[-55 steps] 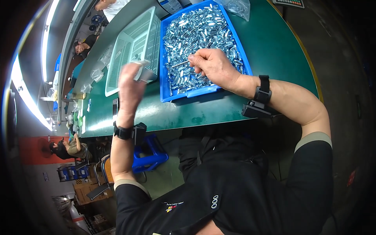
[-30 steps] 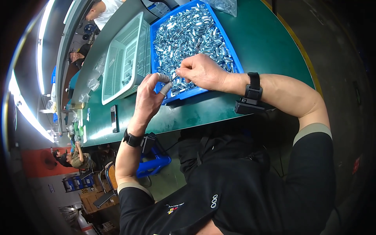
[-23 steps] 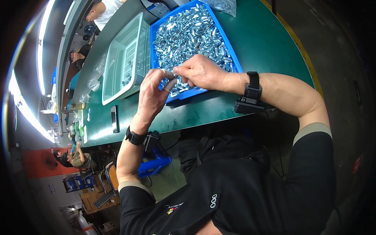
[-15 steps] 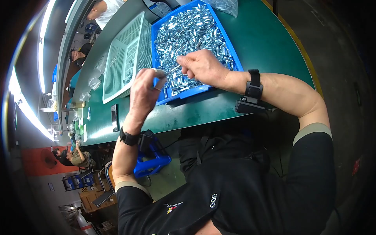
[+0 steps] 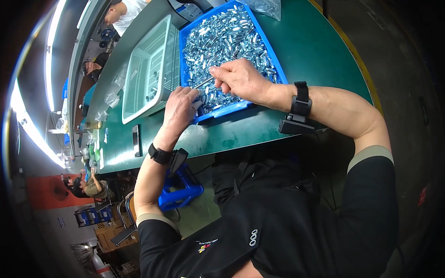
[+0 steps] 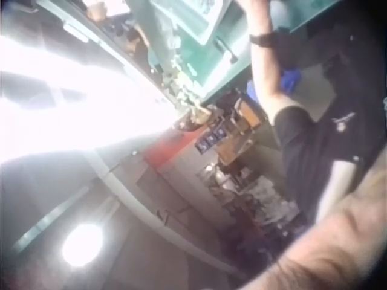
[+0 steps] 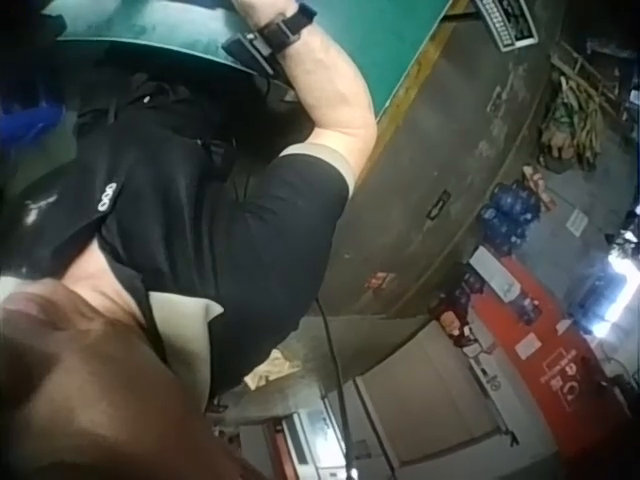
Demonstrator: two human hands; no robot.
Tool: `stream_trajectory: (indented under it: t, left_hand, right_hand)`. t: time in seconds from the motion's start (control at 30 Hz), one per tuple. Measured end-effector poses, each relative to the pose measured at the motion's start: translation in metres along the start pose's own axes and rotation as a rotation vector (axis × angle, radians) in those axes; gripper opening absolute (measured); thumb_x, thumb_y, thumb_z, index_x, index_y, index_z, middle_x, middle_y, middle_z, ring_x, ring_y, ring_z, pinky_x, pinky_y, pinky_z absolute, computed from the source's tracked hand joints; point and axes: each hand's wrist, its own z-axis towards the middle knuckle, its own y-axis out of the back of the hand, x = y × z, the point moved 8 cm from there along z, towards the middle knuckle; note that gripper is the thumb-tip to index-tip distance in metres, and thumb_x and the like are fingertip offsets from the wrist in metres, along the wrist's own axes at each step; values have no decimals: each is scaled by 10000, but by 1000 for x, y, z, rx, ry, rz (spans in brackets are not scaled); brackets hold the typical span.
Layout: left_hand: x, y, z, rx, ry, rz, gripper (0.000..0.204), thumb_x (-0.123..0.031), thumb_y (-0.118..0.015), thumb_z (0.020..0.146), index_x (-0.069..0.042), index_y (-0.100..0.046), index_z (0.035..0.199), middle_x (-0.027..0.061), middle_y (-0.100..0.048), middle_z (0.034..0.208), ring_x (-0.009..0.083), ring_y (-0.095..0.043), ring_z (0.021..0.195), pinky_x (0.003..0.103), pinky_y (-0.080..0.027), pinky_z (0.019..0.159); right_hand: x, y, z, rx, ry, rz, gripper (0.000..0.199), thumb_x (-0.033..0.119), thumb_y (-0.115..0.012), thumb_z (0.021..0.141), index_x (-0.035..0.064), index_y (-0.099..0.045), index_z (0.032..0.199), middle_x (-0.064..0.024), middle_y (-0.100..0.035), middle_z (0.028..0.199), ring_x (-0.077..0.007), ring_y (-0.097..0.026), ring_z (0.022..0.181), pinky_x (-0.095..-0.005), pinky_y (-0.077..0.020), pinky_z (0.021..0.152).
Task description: The person picks up a metal rod and a small metal component from a blue tray, slides the component onto the rod, and places the assembly into a white basket, repeating the process.
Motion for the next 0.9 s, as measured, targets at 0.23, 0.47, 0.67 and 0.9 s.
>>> stream_trajectory:
  t: [0.23, 0.47, 0.67, 0.9]
  left_hand:
    - [-6, -10, 2, 40, 29, 47, 233, -107, -718, 798, -79, -615, 1004, 104, -652, 880, 311, -626, 923, 424, -487, 834]
    - [0, 4, 2, 8, 105, -220, 264, -66, -713, 785, -42, -671, 1045, 128, -668, 857, 354, -625, 866, 458, -500, 804]
    - [36, -8, -17, -142, 594, -1117, 187, -60, -740, 915, -32, -693, 1094, 22, -697, 961, 118, -645, 927, 259, -501, 868]
    - [31, -16, -25, -311, 602, -1534, 185, -12, -751, 904, -46, -683, 1073, 16, -704, 977, 81, -639, 896, 230, -503, 855]
  right_hand:
    - [1, 1, -3, -4, 14, -1, 431, 351, -548, 1076, 30, -688, 824, 24, -593, 632, -42, -542, 579, -201, -436, 529]
    - [-2, 2, -1, -13, 49, -5, 434, 359, -580, 1053, 21, -706, 811, -2, -630, 642, -62, -540, 556, -248, -440, 519]
    - [-1, 1, 1, -7, 78, -40, 362, 292, -606, 1031, 14, -705, 821, -24, -662, 686, -78, -576, 599, -263, -462, 558]
    - [1, 2, 1, -18, 91, -70, 312, 245, -608, 1017, 2, -708, 849, -36, -680, 711, -89, -632, 676, -278, -500, 616]
